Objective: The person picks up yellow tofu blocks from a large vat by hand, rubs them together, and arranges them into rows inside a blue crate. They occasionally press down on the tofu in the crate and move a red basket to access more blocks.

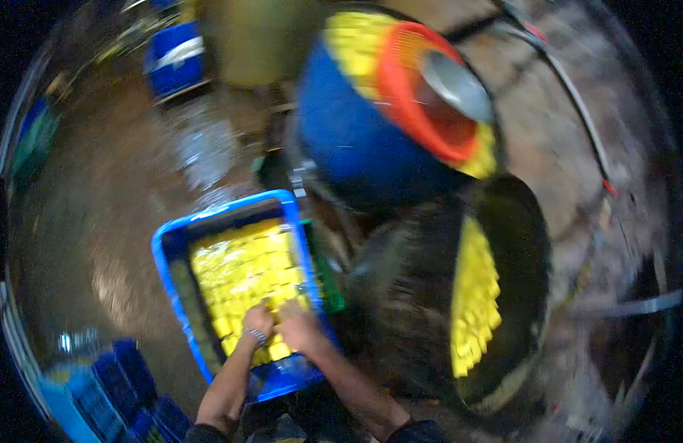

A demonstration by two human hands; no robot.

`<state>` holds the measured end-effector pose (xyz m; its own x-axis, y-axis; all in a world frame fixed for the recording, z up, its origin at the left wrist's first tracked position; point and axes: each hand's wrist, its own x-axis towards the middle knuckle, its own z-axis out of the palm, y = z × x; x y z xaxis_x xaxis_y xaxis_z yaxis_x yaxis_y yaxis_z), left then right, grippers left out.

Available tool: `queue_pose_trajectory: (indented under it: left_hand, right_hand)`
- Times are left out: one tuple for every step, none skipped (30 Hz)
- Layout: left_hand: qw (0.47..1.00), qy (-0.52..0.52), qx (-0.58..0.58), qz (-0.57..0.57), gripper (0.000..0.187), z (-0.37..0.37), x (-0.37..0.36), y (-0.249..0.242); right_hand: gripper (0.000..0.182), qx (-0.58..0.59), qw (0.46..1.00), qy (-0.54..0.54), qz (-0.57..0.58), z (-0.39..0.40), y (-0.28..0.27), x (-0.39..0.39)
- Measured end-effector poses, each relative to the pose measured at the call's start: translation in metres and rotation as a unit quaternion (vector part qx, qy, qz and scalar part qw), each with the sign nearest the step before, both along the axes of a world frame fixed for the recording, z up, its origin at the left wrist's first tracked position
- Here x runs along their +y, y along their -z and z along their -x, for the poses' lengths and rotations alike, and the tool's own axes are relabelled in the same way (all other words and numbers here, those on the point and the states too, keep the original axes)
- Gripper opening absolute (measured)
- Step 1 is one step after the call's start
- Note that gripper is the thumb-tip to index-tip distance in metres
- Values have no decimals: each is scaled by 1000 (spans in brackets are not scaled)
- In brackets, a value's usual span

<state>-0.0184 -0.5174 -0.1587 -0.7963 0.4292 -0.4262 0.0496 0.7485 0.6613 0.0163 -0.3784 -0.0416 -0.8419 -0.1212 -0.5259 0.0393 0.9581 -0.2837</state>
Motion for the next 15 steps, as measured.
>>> queue_pose_trajectory:
  left_hand:
    - [1000, 23, -11, 13, 52, 0, 0, 6]
    - [998, 33, -55, 14, 55, 2, 0, 7]
    - [994, 41, -101, 24, 58, 2, -2, 7]
    - [999, 37, -20, -7, 59, -3, -7, 15]
    - [997, 25, 63, -39, 60, -2, -2, 18]
    - [991, -29, 91, -98, 57, 4, 19, -17]
    - [977, -87, 116, -156, 53, 10, 41, -86]
    - [962, -122, 101, -221, 49, 16, 67, -151]
    - [943, -156, 83, -283, 45, 18, 96, -215]
    - [923, -143, 91, -346, 42, 16, 127, -275]
    - [898, -132, 98, -408, 40, 13, 158, -328]
    - [898, -67, 93, -426, 39, 9, 189, -373]
    - [893, -4, 88, -441, 38, 8, 223, -409]
    - [897, 119, 144, -400, 33, 12, 263, -437]
    - [884, 240, 194, -350, 30, 16, 304, -456]
  right_hand:
    - [46, 120, 992, 6, 31, -20, -28, 5]
    - [42, 194, 969, 91, 121, -41, -64, 11]
    - [38, 271, 924, 167, 210, -58, -103, 12]
    - [37, 263, 917, 181, 238, -66, -157, 23]
    - [36, 257, 908, 188, 271, -80, -210, 39]
    - [33, 285, 904, 177, 265, -97, -255, 56]
    - [30, 310, 900, 160, 262, -118, -288, 78]
    - [28, 341, 884, 184, 262, -142, -306, 103]
    - [26, 368, 867, 207, 264, -164, -317, 127]
    - [24, 290, 889, 255, 246, -181, -322, 159]
    - [24, 260, 902, 285, 192, -181, -314, 191]
    - [23, 225, 913, 311, 138, -181, -307, 222]
    - [24, 239, 915, 321, 48, -172, -285, 255]
    - [28, 205, 917, 343, 0, -170, -252, 286]
    - [32, 170, 915, 363, -48, -167, -212, 316]
